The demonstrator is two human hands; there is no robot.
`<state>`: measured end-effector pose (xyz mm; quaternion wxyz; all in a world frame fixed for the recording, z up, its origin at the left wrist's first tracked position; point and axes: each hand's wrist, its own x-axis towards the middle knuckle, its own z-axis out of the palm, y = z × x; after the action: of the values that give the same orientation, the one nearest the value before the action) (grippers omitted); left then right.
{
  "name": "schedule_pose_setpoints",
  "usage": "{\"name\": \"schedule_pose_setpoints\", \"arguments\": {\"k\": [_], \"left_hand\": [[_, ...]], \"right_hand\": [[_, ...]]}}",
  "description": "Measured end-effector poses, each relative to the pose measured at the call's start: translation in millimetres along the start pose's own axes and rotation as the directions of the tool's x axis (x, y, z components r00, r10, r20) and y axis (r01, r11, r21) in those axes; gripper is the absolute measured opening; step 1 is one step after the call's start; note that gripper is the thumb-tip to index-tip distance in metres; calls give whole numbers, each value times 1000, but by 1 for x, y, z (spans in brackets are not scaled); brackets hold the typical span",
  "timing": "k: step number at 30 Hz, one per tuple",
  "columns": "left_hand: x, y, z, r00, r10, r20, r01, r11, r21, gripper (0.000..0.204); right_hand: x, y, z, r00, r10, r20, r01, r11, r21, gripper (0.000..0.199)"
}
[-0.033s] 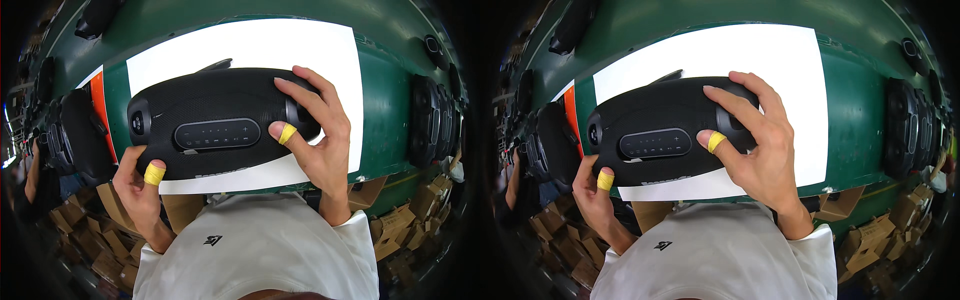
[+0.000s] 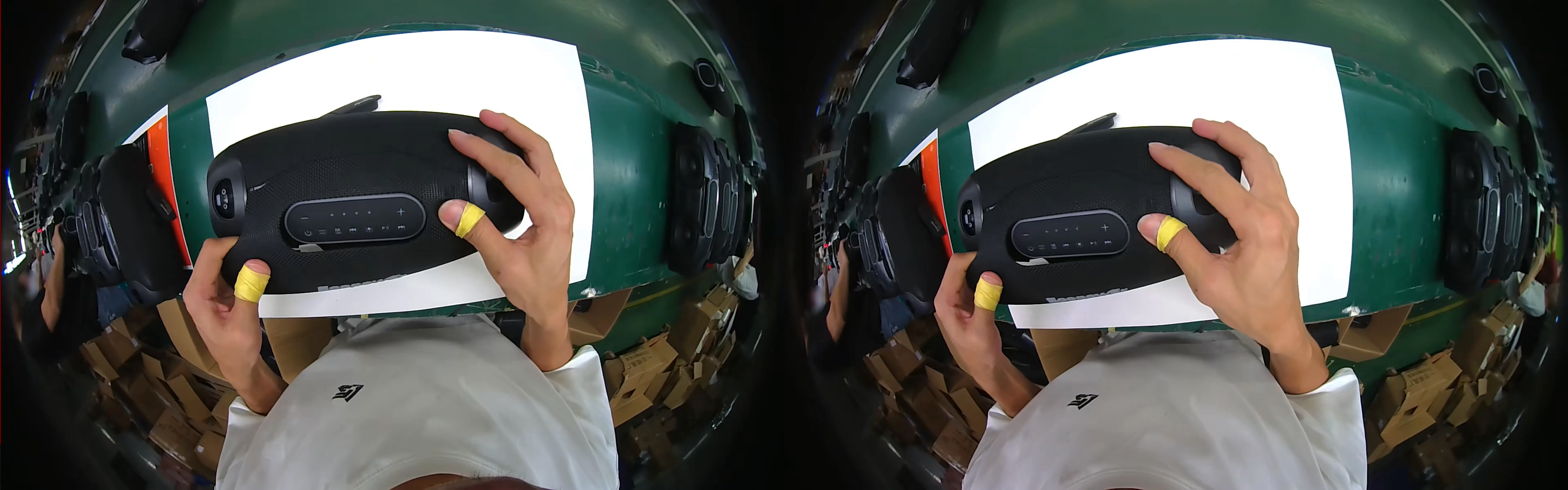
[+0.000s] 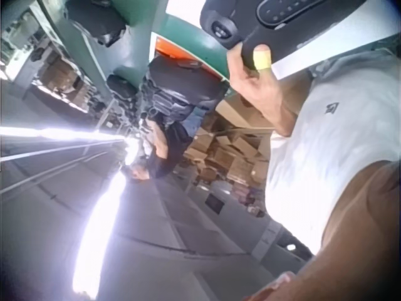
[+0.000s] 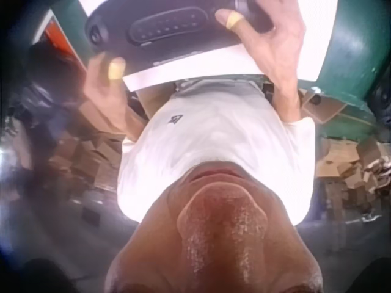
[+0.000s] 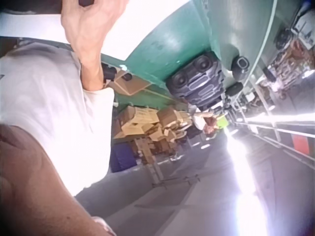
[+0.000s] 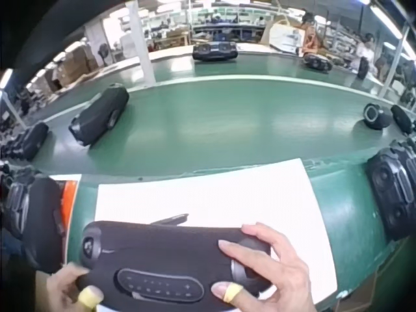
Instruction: Assembling components of portable electronic speakers on a factory production line.
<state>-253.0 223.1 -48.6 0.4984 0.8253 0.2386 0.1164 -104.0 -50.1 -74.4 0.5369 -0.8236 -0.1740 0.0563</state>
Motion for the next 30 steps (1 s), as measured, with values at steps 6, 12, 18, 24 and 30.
{"name": "schedule_pose_setpoints", "arguments": {"k": [6,12,18,24,30], "left_hand": [[-6,5,-6,993,-110,-41,106,989,-103,33],[8,2,-8,993,-49,-110,46,999,-27,50],[19,5,-23,981,194,-19,-132,731,670,53],[82,19,-25,889,355,288,-442,828,344,65],[134,37,2,773,-64,631,-208,915,347,75]], "right_hand": [[4,-14,2,997,-25,73,31,996,-83,48],[-6,-12,4,1000,-29,0,29,983,-180,52],[-7,-4,7,999,-49,0,48,979,-198,54],[-4,-11,6,1000,2,7,-1,985,-175,55],[1,-12,5,999,24,49,-14,983,-184,55]]}}
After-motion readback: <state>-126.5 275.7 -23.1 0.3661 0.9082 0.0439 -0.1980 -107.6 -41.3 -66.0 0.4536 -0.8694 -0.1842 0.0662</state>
